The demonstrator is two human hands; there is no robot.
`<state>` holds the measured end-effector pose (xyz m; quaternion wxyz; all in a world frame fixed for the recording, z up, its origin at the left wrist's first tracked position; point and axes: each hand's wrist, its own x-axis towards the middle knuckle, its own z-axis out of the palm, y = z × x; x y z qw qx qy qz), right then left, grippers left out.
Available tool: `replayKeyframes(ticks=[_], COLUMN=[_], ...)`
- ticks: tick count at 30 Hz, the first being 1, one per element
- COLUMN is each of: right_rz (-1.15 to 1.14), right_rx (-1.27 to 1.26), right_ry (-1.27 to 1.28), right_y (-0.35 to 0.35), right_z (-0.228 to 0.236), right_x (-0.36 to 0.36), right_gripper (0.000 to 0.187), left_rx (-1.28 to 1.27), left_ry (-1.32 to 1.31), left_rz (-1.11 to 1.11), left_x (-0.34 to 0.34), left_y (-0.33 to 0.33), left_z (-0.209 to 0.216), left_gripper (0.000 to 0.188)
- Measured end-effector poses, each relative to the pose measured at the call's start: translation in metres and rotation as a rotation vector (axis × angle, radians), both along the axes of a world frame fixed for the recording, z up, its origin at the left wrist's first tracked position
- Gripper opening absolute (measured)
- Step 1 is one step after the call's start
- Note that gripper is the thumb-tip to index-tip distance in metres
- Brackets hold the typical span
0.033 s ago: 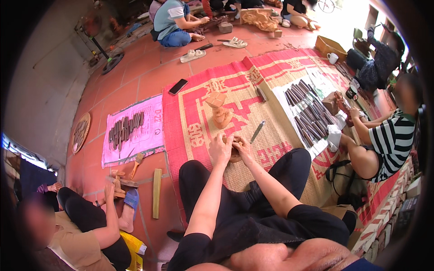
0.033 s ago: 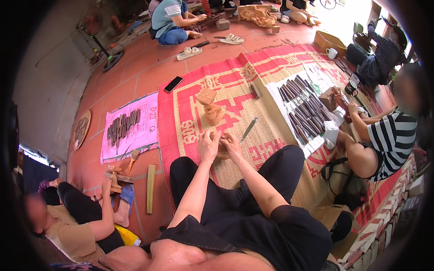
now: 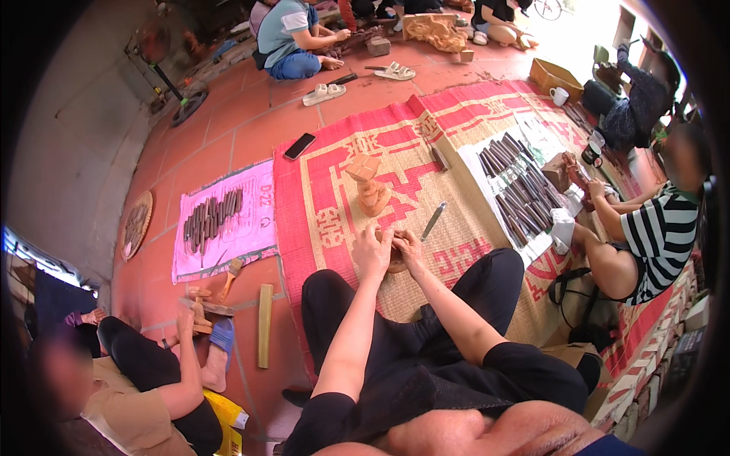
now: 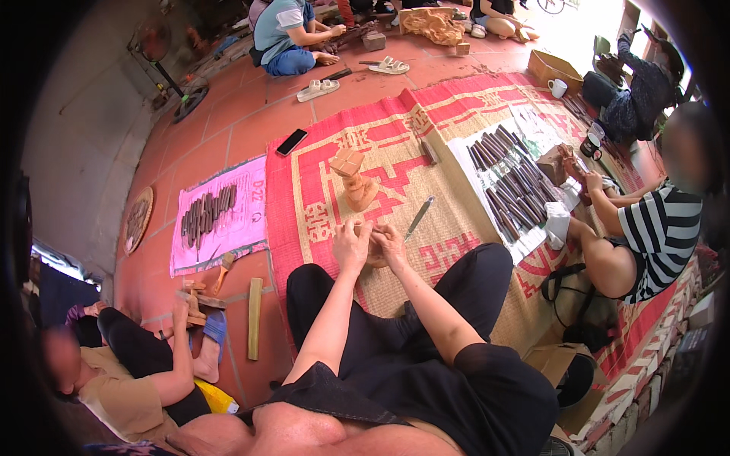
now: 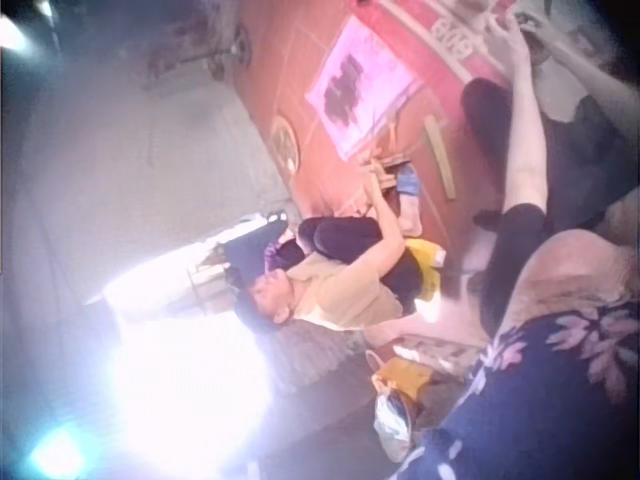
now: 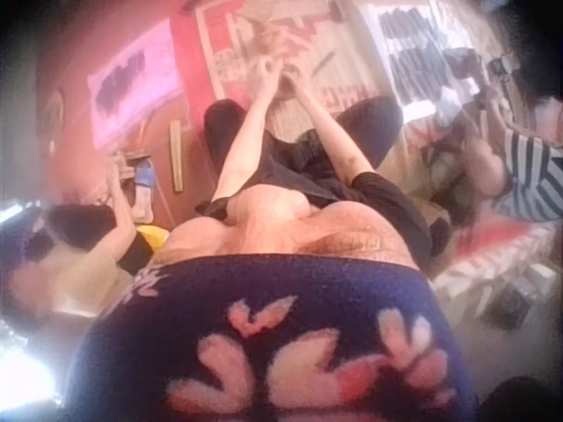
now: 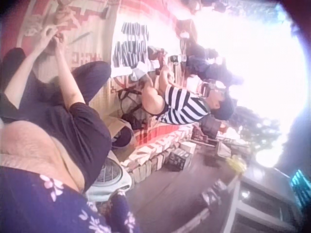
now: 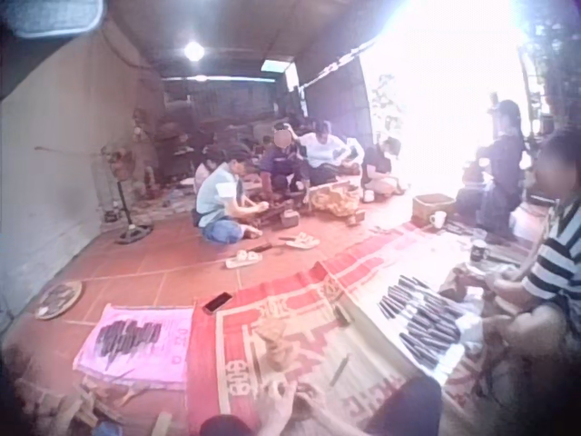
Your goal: The person sits on a mat and carves a small wooden block using a knife, shaping it by hand. They rotate the block and make repeated cuts while other people work nearby.
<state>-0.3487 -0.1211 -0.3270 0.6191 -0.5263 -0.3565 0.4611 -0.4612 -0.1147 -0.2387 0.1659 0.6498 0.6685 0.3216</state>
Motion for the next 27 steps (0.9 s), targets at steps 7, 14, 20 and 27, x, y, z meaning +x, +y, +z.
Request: replayKeyframes(ticks=[7, 14, 20, 27], right_rz=[-0.014, 0.101, 0.012, 0.027], right_rx=[-0.083, 0.027, -0.115, 0.017], right_ry=[-0.209, 0.124, -0.191, 0.206], right_y=[-0.002, 0.001, 0.015, 0.004], right_z=[-0.006, 0.01, -0.037, 0.015], right_x=[0.013, -0.008, 0.029, -0.019], right_gripper=[0.023, 0.025, 0.02, 0.025], left_rx=[0.09, 0.084, 0.026, 0.037], left_ry=[-0.011, 0.038, 0.005, -0.004], left_rz=[-0.016, -0.008, -0.03, -0.007], left_x=[-0.01, 0.006, 0.007, -0.002], left_y=[-0.003, -0.004, 0.001, -0.001], left_z=[-0.009, -0.002, -0.001, 0.0], left_gripper=[0.04, 0.04, 0.043, 0.043])
